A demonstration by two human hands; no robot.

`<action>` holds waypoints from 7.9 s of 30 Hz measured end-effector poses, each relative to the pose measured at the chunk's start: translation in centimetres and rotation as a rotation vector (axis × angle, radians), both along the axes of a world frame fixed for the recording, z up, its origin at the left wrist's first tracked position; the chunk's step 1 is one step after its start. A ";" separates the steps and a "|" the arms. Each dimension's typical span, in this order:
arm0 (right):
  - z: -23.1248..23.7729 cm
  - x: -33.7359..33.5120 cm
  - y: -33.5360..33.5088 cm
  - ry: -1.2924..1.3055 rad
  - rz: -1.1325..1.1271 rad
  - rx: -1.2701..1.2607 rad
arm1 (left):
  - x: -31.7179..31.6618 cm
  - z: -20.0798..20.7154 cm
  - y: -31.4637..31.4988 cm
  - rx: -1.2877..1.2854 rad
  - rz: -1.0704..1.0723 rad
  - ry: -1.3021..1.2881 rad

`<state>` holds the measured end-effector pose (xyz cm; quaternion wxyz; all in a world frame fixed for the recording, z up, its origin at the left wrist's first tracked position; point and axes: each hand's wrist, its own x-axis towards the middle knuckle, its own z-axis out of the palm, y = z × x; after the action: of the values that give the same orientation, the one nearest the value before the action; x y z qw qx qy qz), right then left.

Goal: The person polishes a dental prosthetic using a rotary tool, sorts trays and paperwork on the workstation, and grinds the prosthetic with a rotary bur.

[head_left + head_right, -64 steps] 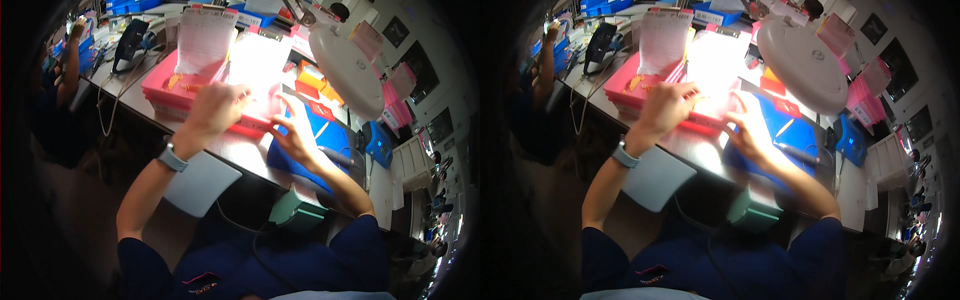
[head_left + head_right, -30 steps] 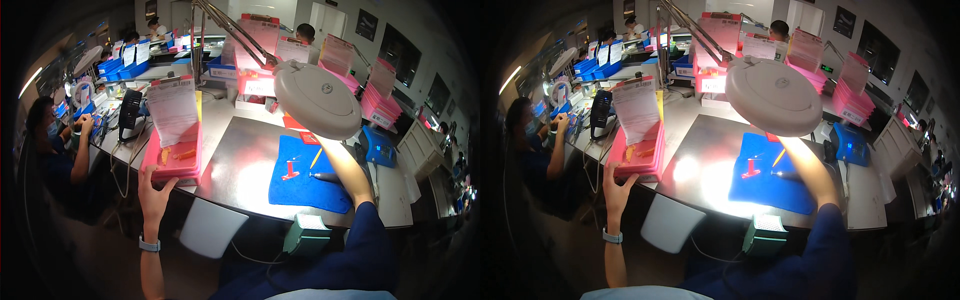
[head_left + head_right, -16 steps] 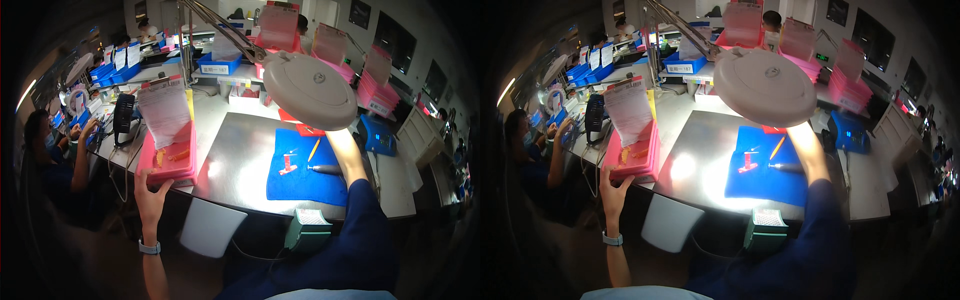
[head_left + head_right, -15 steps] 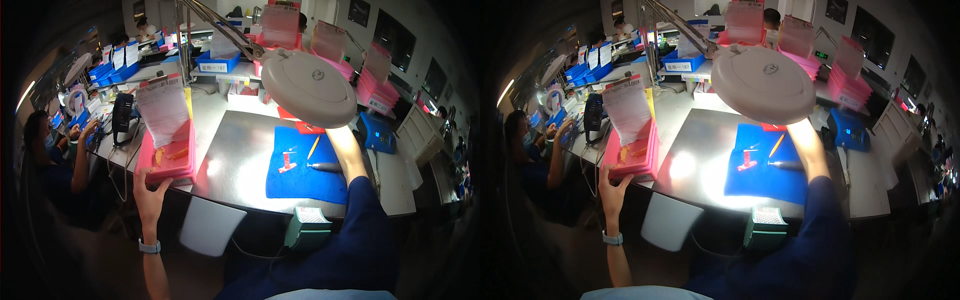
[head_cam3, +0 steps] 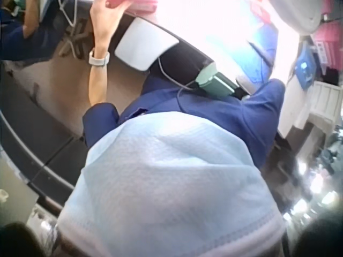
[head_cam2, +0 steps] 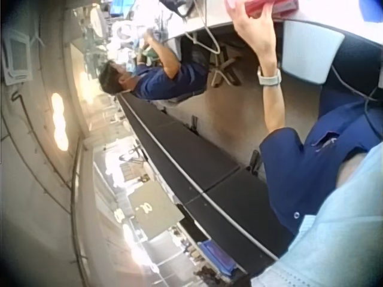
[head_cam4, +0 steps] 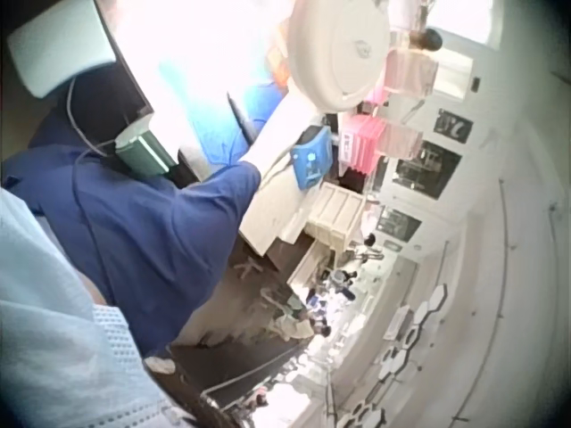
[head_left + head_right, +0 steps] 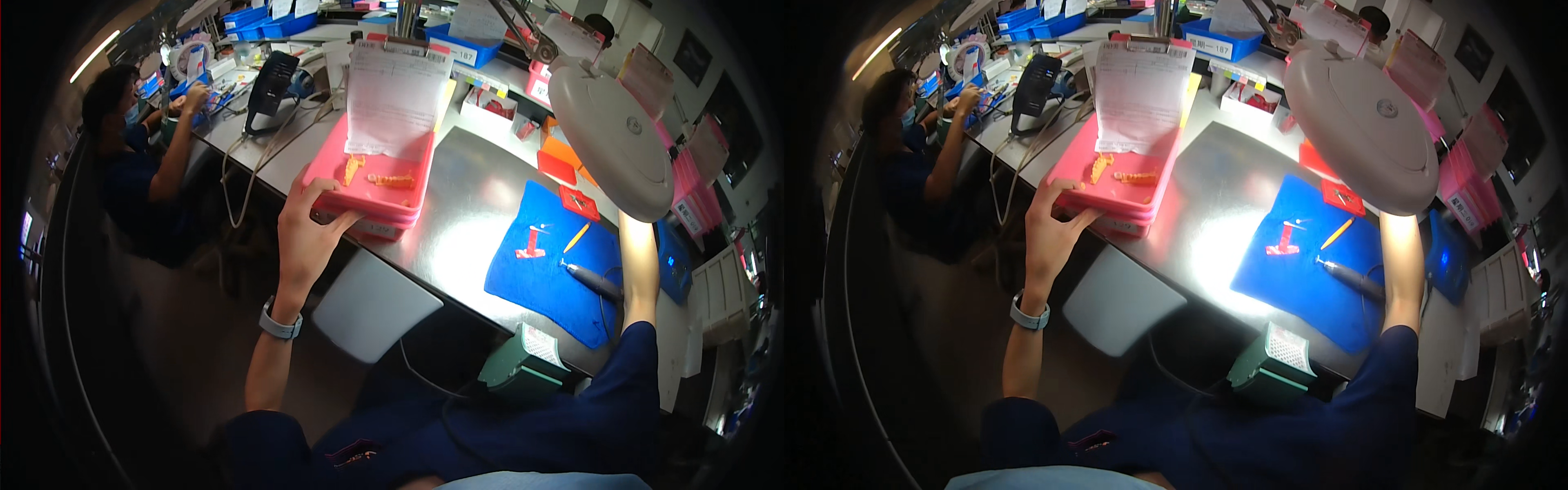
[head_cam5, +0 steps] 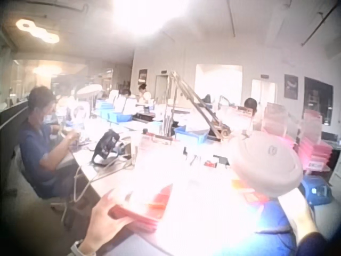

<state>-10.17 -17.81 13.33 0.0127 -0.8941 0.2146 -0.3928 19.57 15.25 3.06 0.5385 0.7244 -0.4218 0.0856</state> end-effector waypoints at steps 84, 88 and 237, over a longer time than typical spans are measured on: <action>-6.7 11.6 6.0 0.401 0.642 0.107 | -9.1 -4.7 -2.2 0.075 -0.132 -0.220; -5.5 10.4 5.2 0.518 0.624 0.251 | -9.2 -5.2 -2.7 0.046 -0.145 -0.269; -10.4 -6.7 5.5 -0.344 0.259 1.291 | 21.3 10.5 -29.5 0.218 -0.319 -0.199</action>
<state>-16.84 -12.31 2.90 0.6247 -0.6506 0.2921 -0.3181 40.88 -14.25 13.55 0.4194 0.6902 -0.5891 0.0244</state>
